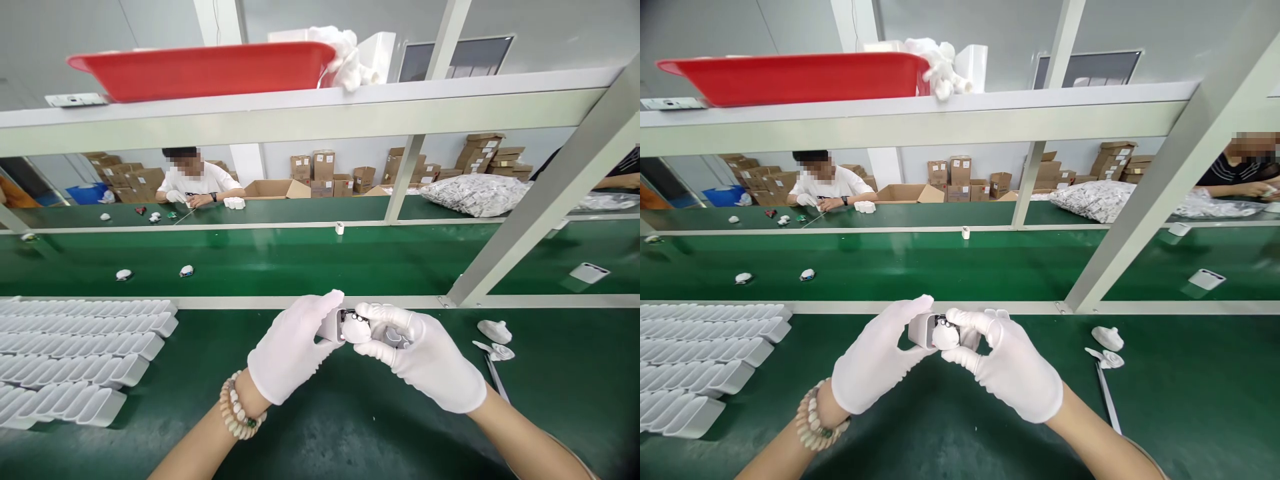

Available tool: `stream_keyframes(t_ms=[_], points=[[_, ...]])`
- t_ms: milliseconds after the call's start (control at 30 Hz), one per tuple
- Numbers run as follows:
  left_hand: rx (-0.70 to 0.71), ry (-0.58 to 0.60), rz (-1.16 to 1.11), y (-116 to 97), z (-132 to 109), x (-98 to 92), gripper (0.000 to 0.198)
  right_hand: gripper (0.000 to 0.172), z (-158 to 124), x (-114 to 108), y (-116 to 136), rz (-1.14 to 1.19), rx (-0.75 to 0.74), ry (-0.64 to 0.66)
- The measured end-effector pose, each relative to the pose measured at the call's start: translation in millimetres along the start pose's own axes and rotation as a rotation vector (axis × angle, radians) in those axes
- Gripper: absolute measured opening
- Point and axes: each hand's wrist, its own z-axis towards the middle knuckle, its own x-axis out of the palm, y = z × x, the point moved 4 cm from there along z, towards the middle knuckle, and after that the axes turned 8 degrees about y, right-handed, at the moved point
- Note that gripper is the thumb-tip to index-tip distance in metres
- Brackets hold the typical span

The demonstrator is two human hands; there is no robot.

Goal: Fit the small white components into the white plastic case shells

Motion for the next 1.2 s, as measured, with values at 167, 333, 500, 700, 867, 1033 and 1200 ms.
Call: stream_keyframes(t_ms=[167, 333, 500, 700, 867, 1033, 1200], points=[[0.001, 0.003, 0.010, -1.4, -0.3, -0.8, 0.055, 0.042, -3.3, 3.8, -5.4, -0.004, 0.096, -0.026], [-0.026, -0.009, 0.030, -1.1, 0.5, -1.3, 0.057, 0.044, -4.2, 2.0, -6.1, 0.012, 0.122, -0.112], [0.030, -0.025, 0.029, -3.6, 0.5, -2.0, 0.045, 0.044, -3.2, 2.4, -6.2, 0.029, 0.154, -0.071], [0.001, -0.008, 0.007, -1.8, 0.0, -1.1, 0.043, 0.040, -1.9, 4.3, -5.4, 0.018, 0.158, -0.005], [-0.021, 0.037, -0.049, -3.6, -0.1, 1.0, 0.044, 0.033, 0.1, 6.2, -5.1, -0.100, 0.112, 0.026], [-0.096, 0.052, -0.153, -7.0, 0.2, -0.2, 0.050, 0.033, 3.4, 8.6, -4.3, -0.328, -0.098, 0.022], [-0.191, -0.036, -0.267, -4.1, -2.8, 3.8, 0.054, 0.054, -4.2, 12.7, -6.3, -0.297, -0.168, -0.164]])
